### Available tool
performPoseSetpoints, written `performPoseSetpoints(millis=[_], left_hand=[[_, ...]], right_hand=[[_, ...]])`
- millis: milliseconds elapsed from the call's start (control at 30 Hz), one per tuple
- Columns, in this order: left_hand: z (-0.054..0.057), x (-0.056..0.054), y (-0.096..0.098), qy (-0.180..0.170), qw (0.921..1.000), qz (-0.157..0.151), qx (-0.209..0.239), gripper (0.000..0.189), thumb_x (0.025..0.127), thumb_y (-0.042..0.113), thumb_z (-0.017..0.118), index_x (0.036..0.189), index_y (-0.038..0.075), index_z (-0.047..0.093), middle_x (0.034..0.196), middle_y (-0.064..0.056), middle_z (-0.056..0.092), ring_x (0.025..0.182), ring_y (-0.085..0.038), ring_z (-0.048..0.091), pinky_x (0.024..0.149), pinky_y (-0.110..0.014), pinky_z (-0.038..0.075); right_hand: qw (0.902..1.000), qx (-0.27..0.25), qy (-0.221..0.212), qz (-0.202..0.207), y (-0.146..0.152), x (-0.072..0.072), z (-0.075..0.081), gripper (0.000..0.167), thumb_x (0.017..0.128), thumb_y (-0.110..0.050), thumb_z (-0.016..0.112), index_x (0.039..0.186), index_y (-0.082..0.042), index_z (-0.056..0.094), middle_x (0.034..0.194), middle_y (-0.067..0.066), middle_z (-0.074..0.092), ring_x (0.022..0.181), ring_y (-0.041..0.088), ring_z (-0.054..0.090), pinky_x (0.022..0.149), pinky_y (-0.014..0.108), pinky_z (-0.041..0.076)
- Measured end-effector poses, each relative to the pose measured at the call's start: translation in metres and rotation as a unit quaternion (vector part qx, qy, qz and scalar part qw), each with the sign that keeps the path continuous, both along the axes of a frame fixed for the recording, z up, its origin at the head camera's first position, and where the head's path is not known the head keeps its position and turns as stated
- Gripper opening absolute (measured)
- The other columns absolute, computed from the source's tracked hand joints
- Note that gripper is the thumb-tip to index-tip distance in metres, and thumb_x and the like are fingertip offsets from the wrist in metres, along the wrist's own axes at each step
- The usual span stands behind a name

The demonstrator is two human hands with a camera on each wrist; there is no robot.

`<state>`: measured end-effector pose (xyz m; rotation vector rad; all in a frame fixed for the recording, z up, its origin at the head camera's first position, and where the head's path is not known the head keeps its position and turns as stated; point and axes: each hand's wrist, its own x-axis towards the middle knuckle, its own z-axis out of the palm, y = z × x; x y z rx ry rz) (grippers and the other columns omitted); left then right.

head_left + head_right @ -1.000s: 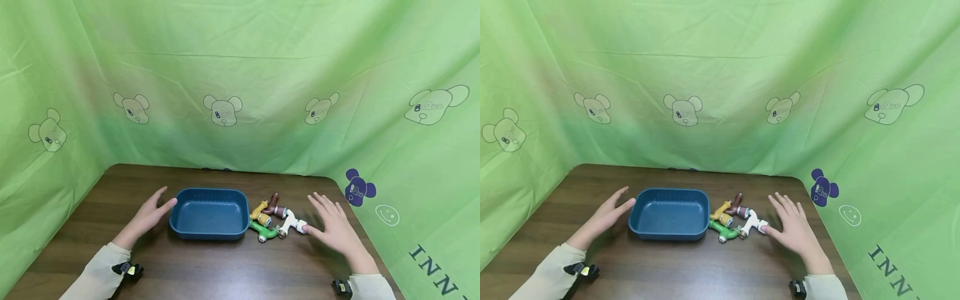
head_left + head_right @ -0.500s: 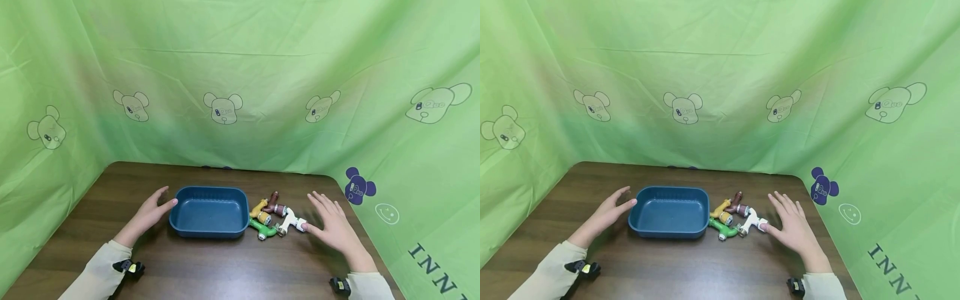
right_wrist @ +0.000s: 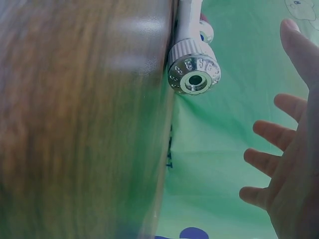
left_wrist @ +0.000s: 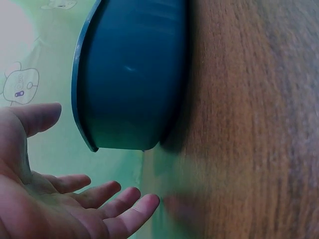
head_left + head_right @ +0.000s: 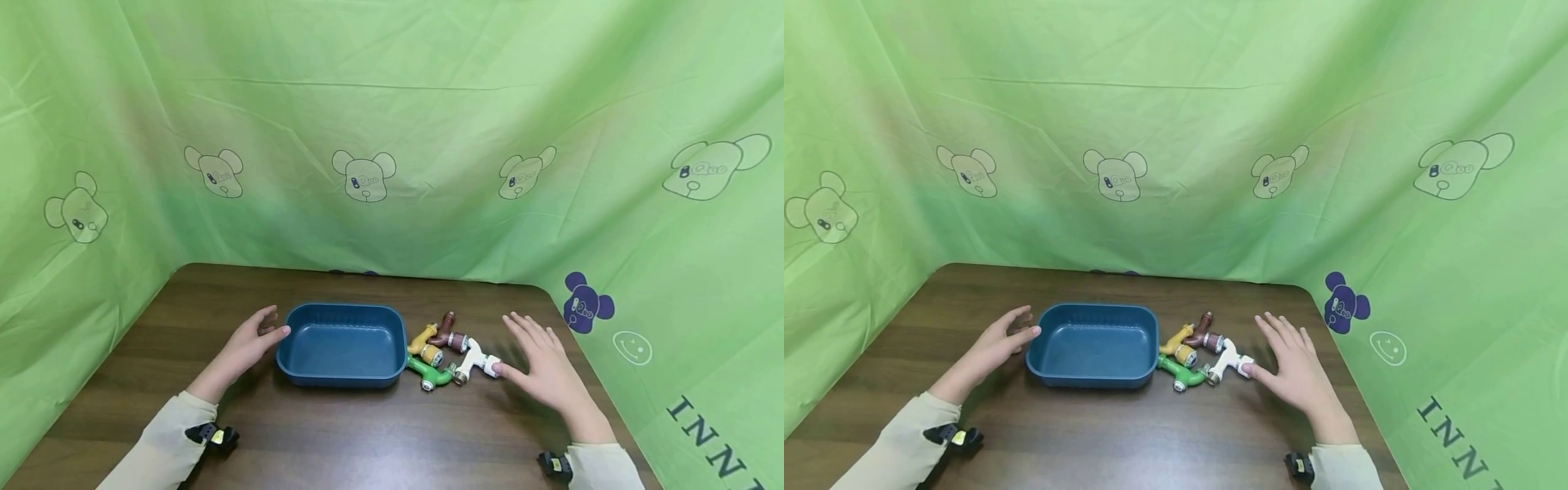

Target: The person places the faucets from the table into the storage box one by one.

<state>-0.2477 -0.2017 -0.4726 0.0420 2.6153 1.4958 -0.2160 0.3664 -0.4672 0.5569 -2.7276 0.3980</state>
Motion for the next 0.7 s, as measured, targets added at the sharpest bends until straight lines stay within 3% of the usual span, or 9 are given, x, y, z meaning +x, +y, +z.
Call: performPoseSetpoints(millis=[700], left_hand=[[-0.0018,0.0045,0.0046,-0.021,0.9981,-0.01,0.057,0.074,0.1,0.027,0.068,0.158,-0.001,0.031,0.157,-0.028,0.039,0.14,-0.045,0.045,0.102,-0.051,0.053]], right_hand=[[1.0,0.001,0.003,0.004,-0.0029,0.0022,0.0066,0.096,0.086,-0.051,0.078,0.162,-0.018,0.03,0.161,0.018,0.038,0.146,0.048,0.032,0.124,0.064,0.008]])
